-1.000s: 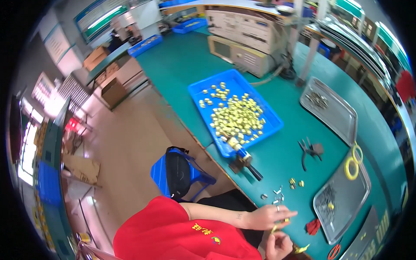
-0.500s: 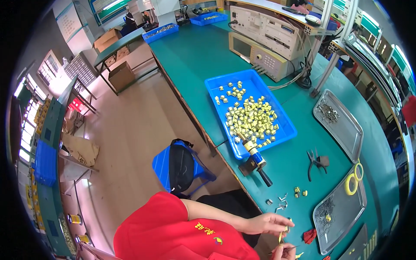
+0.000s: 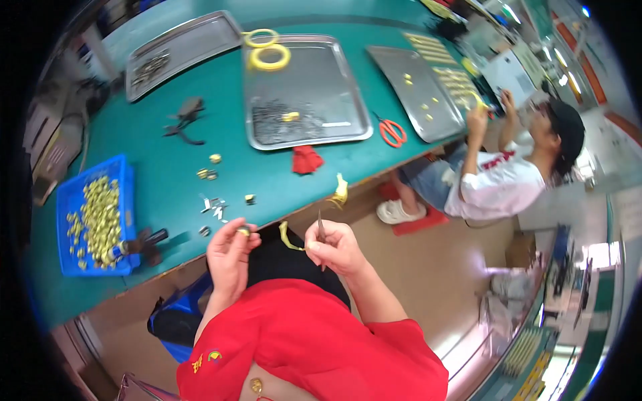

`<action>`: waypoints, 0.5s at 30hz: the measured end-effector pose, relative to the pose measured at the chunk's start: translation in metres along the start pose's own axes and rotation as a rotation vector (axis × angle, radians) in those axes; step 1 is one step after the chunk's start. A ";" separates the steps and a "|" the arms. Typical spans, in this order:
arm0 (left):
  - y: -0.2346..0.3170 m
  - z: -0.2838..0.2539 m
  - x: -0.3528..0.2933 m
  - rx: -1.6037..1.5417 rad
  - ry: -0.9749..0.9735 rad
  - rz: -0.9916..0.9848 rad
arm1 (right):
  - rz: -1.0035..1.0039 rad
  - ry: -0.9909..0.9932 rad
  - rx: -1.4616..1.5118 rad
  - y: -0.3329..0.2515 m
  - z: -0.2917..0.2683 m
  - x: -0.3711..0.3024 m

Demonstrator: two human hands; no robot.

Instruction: The person assembles small electronic components by hand, using tweezers to manipulate them at a workbench.

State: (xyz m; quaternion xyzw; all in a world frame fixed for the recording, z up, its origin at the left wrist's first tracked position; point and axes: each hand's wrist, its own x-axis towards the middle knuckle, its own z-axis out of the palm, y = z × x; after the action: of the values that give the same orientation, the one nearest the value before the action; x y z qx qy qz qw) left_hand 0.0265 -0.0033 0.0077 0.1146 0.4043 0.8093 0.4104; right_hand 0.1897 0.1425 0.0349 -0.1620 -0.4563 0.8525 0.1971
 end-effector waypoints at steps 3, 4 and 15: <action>-0.003 0.003 0.010 -0.010 0.026 -0.074 | 0.004 0.190 -0.114 -0.015 -0.020 -0.013; -0.003 0.004 0.012 0.019 0.027 -0.074 | 0.067 0.298 -0.231 -0.020 -0.026 -0.014; 0.015 -0.013 0.003 0.179 0.140 0.041 | 0.065 0.537 -0.696 -0.024 -0.109 0.040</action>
State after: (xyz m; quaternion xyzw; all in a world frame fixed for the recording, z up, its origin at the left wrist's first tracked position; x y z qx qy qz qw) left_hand 0.0098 -0.0135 0.0100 0.1021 0.5002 0.7843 0.3526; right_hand 0.2094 0.2523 -0.0066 -0.4489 -0.6434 0.5814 0.2154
